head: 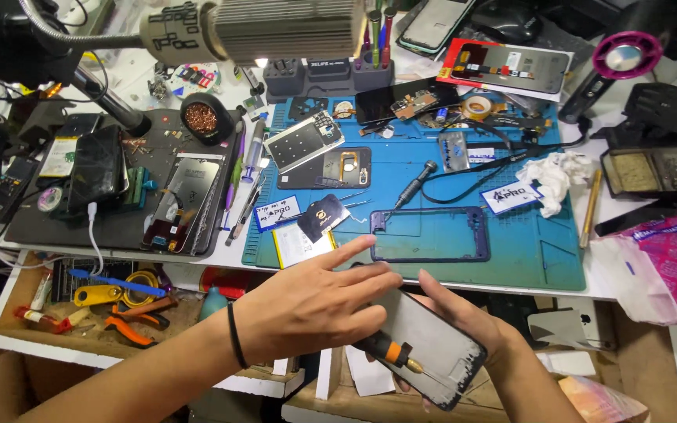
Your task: Removing adhesive from a mobile phone screen frame using prying tools
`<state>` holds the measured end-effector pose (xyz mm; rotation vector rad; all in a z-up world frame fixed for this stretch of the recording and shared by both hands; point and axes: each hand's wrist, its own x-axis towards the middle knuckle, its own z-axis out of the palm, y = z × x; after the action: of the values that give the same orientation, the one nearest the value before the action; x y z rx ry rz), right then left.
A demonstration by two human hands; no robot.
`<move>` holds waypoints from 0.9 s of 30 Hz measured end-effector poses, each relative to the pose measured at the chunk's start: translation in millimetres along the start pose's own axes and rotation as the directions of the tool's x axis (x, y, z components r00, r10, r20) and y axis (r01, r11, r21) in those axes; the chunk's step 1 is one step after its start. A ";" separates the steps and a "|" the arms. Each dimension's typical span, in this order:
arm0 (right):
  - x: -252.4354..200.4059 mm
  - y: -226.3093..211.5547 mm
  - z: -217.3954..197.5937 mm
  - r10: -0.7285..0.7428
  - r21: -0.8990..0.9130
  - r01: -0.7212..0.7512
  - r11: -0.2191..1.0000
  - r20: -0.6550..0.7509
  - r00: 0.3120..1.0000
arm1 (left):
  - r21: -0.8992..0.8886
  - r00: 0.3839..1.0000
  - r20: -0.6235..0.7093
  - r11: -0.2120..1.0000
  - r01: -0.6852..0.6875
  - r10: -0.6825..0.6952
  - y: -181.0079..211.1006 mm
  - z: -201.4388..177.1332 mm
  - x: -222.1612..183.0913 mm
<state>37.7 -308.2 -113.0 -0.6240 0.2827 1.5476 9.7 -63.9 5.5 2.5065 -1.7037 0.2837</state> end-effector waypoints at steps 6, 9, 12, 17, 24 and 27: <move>-2.3 -1.5 -4.2 -0.102 0.078 0.091 0.993 0.158 0.982 | -0.088 0.999 0.004 0.995 0.053 -0.053 1.0 -2.3 -1.6; 8.9 2.1 -19.1 -0.043 0.206 -0.006 0.978 0.232 0.972 | -0.134 0.987 -0.006 0.978 0.159 -0.162 1.5 -2.7 -2.5; 13.7 -0.9 -6.7 -0.575 0.237 0.540 0.808 0.113 0.810 | -0.217 0.936 -0.068 0.921 0.324 -0.345 2.8 -4.8 3.0; 21.6 9.8 7.7 -0.845 0.123 0.898 0.423 0.412 0.341 | -0.699 0.687 0.031 0.476 0.535 -0.726 9.9 1.1 19.5; 14.0 12.9 14.5 -0.871 -0.248 0.847 0.469 0.030 0.491 | -0.660 0.503 0.135 0.301 0.688 -0.854 24.6 36.2 50.5; 1.5 8.3 32.4 -0.857 -0.307 0.801 0.514 -0.148 0.493 | -0.712 0.577 -0.028 0.421 0.562 -0.816 26.3 37.5 54.9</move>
<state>22.8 -290.3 -88.9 -0.9675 0.0012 0.5061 8.6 -130.5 -20.5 2.1547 -0.3362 0.0565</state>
